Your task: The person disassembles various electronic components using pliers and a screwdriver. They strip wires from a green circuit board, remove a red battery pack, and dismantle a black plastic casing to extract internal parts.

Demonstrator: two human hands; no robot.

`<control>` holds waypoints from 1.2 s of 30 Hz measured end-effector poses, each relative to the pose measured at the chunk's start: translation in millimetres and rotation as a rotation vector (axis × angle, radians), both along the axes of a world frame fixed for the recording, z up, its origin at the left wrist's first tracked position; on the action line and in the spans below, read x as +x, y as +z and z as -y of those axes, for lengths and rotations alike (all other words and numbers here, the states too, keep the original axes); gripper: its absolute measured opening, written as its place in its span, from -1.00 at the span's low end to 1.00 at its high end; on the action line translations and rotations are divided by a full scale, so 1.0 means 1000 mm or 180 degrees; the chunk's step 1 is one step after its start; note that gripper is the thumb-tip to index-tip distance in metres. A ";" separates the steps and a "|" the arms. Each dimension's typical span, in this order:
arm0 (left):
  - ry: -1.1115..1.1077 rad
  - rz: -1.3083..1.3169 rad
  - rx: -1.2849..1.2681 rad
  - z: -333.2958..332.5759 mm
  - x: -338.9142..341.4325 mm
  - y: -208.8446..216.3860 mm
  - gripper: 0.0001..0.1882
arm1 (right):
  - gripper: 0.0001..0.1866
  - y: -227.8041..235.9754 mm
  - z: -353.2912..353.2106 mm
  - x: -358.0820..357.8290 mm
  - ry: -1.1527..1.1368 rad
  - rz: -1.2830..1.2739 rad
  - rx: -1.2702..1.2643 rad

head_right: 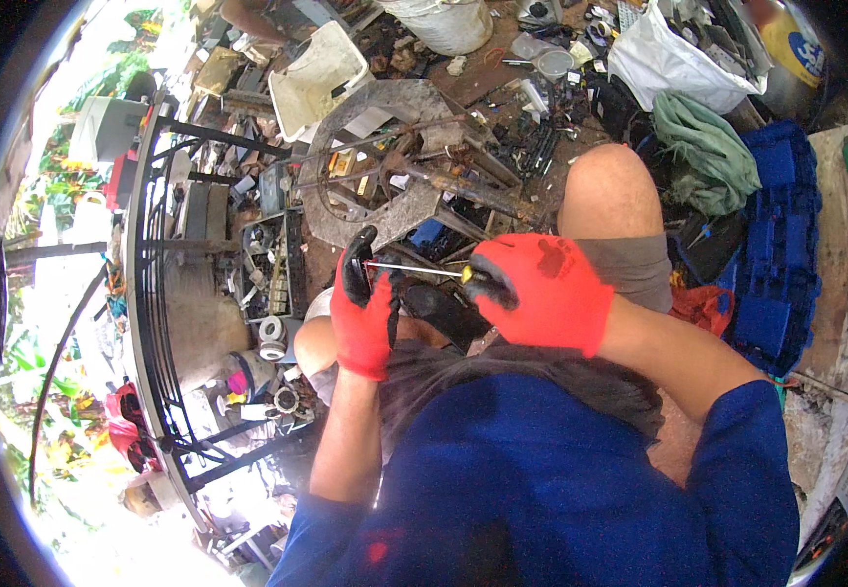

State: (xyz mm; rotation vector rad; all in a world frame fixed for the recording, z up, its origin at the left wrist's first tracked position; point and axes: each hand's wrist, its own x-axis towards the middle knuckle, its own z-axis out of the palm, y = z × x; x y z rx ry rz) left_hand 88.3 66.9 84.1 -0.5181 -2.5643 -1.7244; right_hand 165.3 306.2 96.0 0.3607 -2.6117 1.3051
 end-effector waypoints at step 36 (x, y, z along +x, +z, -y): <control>0.0474 0.0178 -0.0103 0.011 -0.007 -0.015 -0.45 | -0.48 -0.018 0.000 -0.058 0.0723 0.1052 -0.0443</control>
